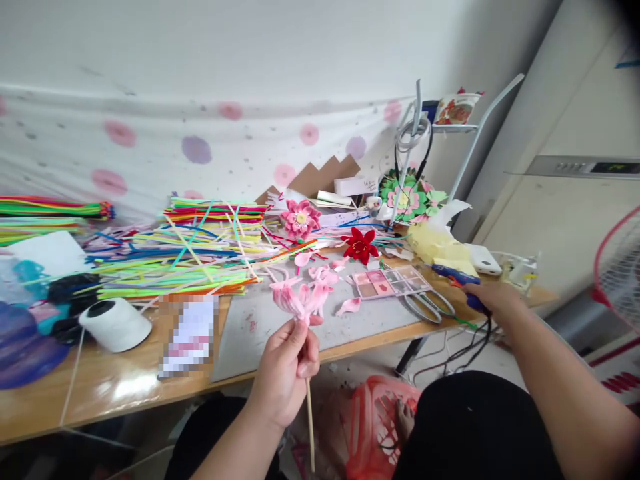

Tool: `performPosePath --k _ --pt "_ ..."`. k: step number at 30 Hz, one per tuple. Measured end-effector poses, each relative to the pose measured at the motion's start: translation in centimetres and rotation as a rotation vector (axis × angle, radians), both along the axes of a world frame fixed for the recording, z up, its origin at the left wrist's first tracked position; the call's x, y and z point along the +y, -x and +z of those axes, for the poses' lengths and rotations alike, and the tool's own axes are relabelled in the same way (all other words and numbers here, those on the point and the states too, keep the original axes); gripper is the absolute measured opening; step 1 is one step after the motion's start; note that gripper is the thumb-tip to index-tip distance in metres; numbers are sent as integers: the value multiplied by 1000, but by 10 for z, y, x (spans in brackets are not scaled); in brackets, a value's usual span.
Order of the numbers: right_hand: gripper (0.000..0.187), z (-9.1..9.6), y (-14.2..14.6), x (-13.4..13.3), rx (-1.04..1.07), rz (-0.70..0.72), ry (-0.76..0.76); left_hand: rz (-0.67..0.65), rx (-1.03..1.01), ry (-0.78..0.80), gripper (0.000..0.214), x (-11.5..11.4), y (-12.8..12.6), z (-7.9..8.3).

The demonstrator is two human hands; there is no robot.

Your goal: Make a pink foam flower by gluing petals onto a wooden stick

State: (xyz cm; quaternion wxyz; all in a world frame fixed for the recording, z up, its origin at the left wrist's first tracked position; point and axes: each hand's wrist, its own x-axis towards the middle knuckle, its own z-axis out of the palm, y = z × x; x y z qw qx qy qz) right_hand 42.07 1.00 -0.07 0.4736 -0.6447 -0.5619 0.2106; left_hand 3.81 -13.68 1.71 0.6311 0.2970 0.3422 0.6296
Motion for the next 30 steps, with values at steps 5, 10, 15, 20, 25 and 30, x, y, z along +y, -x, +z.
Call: performPosePath --k 5,10,15,20,25,30 --pt "19 25 31 -37 316 -33 -22 -58 -66 -39 26 -4 1 1" --pt "17 37 90 -81 598 132 4 -100 -105 -76 30 -4 2 3" --pt "30 29 152 -128 598 404 192 -47 -79 -50 22 -4 1 5" --pt "13 33 185 -147 270 645 -61 -52 -75 -64 33 -6 -2 4" --pt "10 38 189 -142 -15 812 -222 5 -41 -68 24 -5 -4 4" --pt "7 37 193 -144 -79 787 -231 46 -97 -52 14 -4 -6 2"
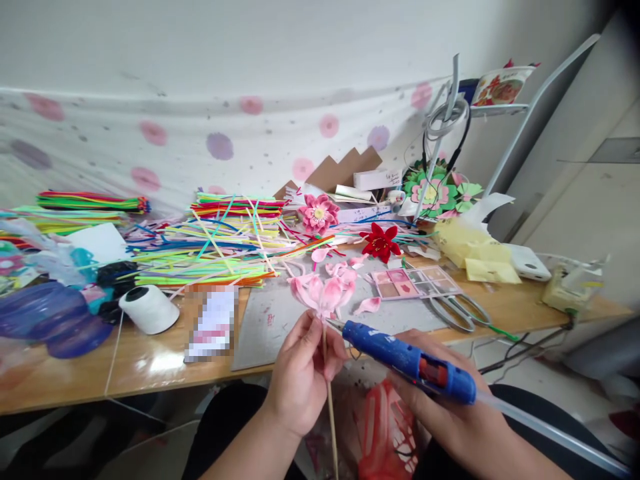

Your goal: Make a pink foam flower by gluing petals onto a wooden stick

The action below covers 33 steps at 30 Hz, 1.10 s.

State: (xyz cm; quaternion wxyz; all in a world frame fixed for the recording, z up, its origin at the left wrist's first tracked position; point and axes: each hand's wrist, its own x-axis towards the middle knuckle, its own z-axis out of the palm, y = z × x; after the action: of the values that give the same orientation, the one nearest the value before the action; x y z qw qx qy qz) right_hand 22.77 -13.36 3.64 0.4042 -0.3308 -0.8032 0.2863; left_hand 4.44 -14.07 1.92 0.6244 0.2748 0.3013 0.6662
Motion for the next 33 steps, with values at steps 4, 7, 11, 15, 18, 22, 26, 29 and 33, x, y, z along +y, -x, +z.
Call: performPosePath --k 4,7,11,15,18,22,26,29,33 --pt "7 0 3 -1 -51 10 -6 23 -95 -2 10 -1 -1 0" --pt "8 -1 3 -1 -91 -8 -24 30 -143 7 8 -1 -1 0" --pt "8 -3 4 -1 -79 -21 -32 52 -169 25 7 0 -1 -2" --pt "10 -6 6 1 -68 -36 -51 86 -186 66 4 1 0 -4" --pt "9 -7 7 2 -77 -42 -63 101 -191 90 3 0 0 -4" --pt "8 -8 7 1 -87 -41 -57 101 -194 114 5 -2 1 -4" --pt "7 -8 8 0 -104 -46 -58 101 -195 111 6 -3 1 -6" --pt "8 -8 7 0 -121 -62 -71 113 -207 116 7 -3 2 -7" --pt "8 -7 7 0 -146 -64 -73 135 -194 108 5 -2 2 -7"
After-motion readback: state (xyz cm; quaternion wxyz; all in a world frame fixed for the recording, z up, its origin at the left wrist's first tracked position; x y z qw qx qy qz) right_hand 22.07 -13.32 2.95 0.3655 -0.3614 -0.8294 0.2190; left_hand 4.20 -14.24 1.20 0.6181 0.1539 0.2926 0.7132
